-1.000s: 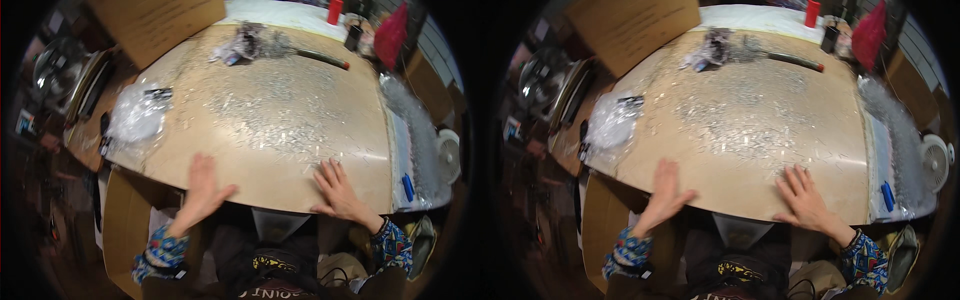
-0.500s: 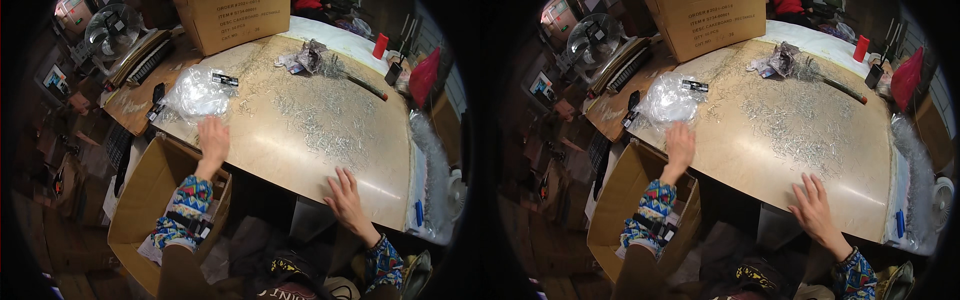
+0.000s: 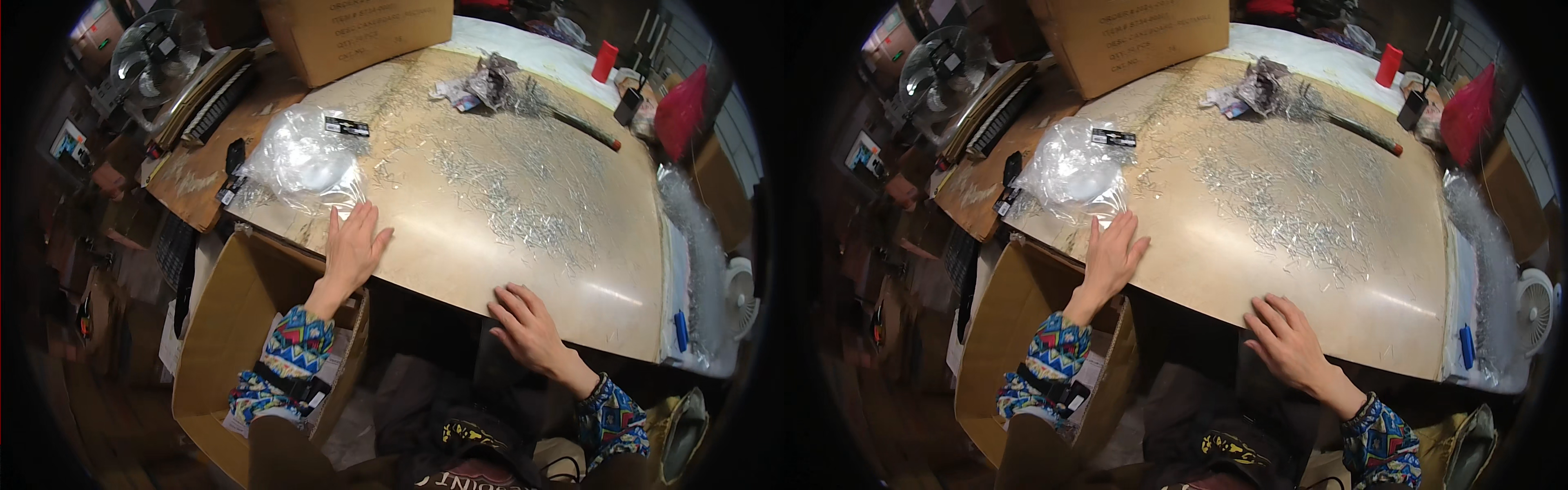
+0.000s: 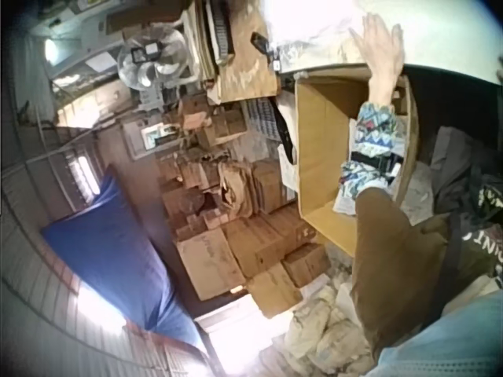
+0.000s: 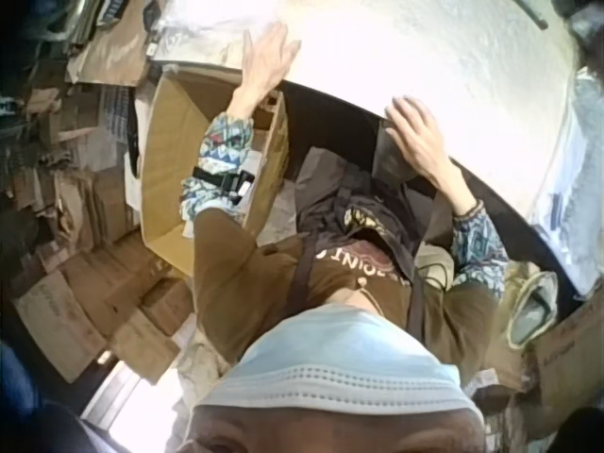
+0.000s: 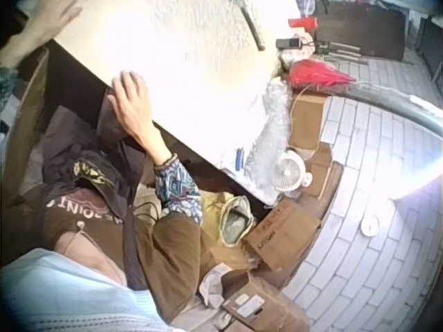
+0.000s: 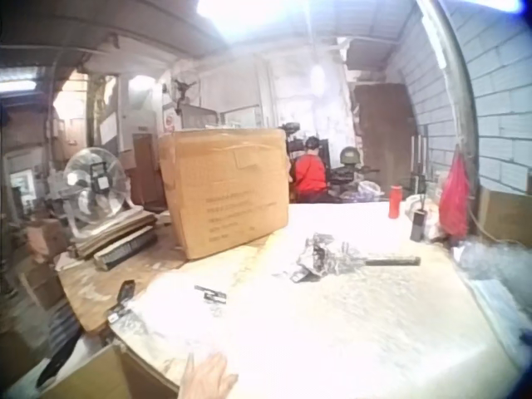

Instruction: Sort and bag small metal pins or clips from a workstation surface.

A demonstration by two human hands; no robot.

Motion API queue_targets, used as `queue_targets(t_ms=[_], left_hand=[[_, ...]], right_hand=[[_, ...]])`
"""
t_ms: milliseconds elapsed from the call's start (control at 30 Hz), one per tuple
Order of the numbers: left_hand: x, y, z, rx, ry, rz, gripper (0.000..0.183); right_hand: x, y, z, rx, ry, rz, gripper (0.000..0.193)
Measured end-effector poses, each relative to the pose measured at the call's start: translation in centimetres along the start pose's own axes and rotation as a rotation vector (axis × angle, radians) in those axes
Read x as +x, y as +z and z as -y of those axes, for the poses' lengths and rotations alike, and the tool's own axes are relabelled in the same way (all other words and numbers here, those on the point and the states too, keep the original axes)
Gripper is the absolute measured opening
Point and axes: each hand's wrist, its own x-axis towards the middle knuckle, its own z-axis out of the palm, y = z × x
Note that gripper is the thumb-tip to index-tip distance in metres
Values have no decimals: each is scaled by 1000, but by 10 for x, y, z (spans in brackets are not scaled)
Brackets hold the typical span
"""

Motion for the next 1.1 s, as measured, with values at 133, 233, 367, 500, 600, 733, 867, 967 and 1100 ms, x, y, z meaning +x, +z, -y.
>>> queue_targets(t_ms=[133,233,367,500,600,733,867,967,1100], left_hand=[[-12,-16,-23,-274,127,-14,33],[-21,-20,-48,-472,260,49,28],[-41,-25,-95,-649,462,187,28],[-44,-34,-124,-462,431,37,35],[-52,-18,-119,-472,469,11,38],[-74,-36,-150,-1112,24,117,13],[-90,-33,-171,-1313,-324,409,8],[-97,-28,-185,-1250,-267,597,10],[-102,-27,-194,-1475,-468,663,9]], right_hand=[[8,4,1,24,-52,-22,48],[20,7,5,34,-77,-64,49],[48,-4,12,-27,-153,-73,52],[30,32,0,-47,-141,-123,44],[16,35,4,155,-97,-349,20],[-10,7,30,842,275,-433,11],[-47,4,38,1105,367,-231,16],[-58,-4,36,1217,509,-127,28],[-76,-5,31,1072,536,-247,31]])
